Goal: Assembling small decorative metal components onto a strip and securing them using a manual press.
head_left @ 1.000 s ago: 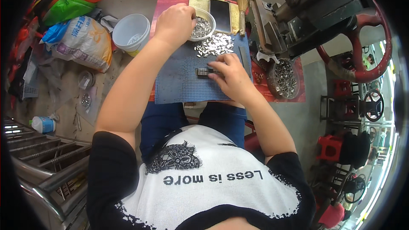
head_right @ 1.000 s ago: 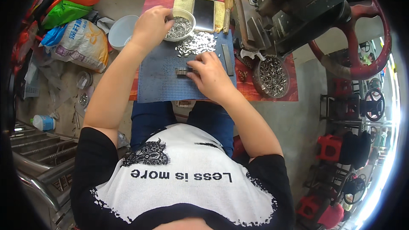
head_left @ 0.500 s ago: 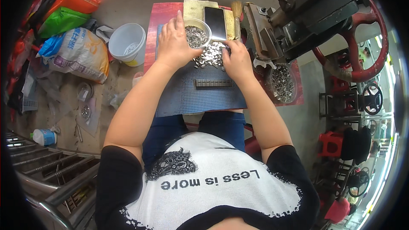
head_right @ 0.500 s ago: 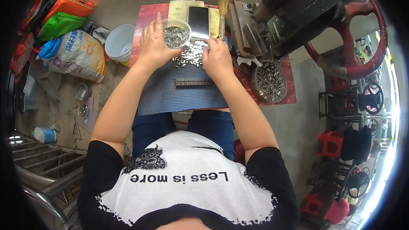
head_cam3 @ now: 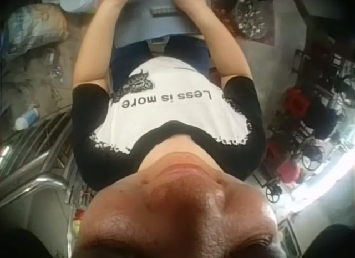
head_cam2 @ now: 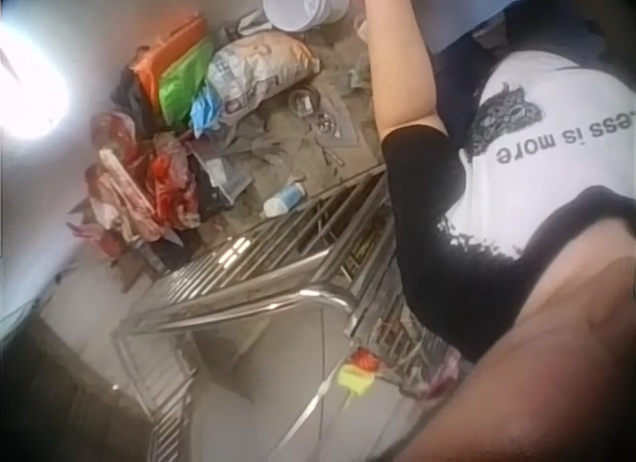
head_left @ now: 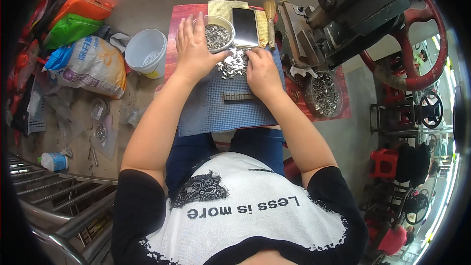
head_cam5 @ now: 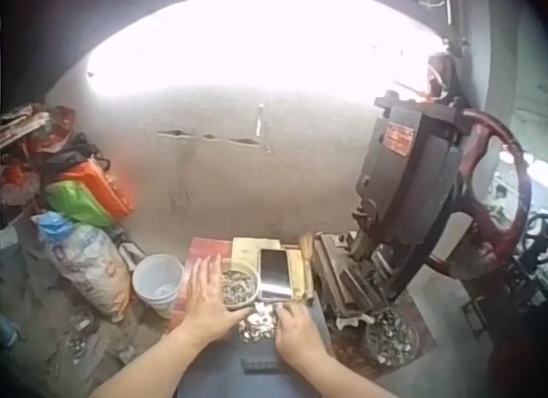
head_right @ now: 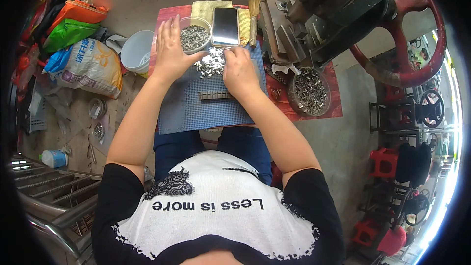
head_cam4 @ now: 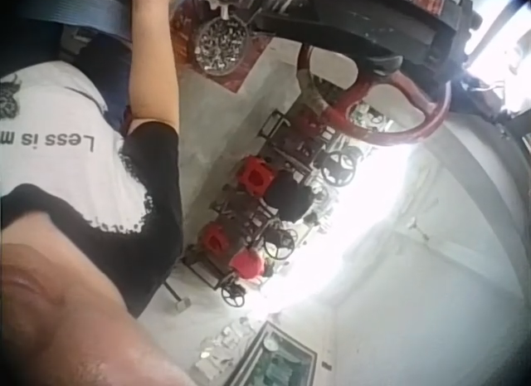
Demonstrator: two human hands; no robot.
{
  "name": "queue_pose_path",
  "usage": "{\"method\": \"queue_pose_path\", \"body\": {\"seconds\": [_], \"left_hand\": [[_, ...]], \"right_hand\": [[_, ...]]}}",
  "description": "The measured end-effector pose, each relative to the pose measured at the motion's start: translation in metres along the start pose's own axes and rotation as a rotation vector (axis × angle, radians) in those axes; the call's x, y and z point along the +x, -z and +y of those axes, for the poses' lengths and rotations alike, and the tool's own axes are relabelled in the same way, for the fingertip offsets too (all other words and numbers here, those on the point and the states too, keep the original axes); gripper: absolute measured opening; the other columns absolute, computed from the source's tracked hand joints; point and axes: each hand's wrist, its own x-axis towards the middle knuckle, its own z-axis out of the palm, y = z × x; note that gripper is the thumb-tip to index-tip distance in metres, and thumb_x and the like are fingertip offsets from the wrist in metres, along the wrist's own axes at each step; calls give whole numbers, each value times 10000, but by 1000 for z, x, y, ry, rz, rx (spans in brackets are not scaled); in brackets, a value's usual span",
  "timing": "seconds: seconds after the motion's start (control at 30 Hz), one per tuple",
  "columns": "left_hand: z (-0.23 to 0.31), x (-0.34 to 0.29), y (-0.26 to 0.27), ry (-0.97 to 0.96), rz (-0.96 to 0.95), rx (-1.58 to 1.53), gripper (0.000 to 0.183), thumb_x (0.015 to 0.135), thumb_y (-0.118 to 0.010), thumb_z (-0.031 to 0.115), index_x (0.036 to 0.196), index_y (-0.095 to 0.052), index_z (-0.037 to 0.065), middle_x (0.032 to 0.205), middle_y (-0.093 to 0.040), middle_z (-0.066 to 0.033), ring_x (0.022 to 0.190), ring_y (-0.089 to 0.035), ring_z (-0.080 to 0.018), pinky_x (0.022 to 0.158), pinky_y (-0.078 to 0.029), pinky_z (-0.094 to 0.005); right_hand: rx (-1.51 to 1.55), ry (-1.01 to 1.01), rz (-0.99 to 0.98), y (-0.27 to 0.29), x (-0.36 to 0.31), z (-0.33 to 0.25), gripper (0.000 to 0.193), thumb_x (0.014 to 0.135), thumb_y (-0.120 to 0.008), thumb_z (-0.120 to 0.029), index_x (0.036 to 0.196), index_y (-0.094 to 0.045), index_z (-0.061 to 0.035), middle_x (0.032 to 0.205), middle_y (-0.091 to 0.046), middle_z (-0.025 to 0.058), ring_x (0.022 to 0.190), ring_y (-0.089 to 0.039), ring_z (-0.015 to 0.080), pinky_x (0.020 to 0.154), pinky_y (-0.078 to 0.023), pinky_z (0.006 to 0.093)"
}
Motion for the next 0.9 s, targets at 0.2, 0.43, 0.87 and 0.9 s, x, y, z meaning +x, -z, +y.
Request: {"method": "queue_pose_path", "body": {"seconds": [0.2,0.43,0.87,0.9], "left_hand": [[35,-50,29,-155,84,-291,427,833,-662,75,1236,-538,5,1329,-491,-229,1291,-428,-429,1096,-341,-486],[26,-78,13,-21,-182,-214,544,943,-566,193,1382,-415,-91,1402,-466,-287,1368,-399,-413,1152,-276,-510],[57,-70,-9,-98,-492,-335,659,973,-477,165,1494,-196,-124,1518,-304,-332,1471,-244,-403,1216,-176,-470],[57,-72,-8,-99,-501,-407,652,966,-480,145,1497,-204,-116,1518,-306,-330,1472,-244,-400,1217,-177,-462]], "right_hand": [[153,67,-29,4,-12,-9,224,835,-594,17,1044,-674,16,1089,-636,182,1057,-588,359,937,-482,423],[96,-39,22,11,6,15,221,837,-575,5,1030,-680,23,1077,-638,194,1046,-572,374,936,-474,433],[168,49,-24,6,-10,1,284,815,-546,20,1067,-677,12,1089,-645,178,1051,-589,372,934,-484,428],[189,47,-8,7,-13,0,273,814,-553,18,1058,-676,14,1080,-645,177,1052,-583,372,940,-481,431]]}}
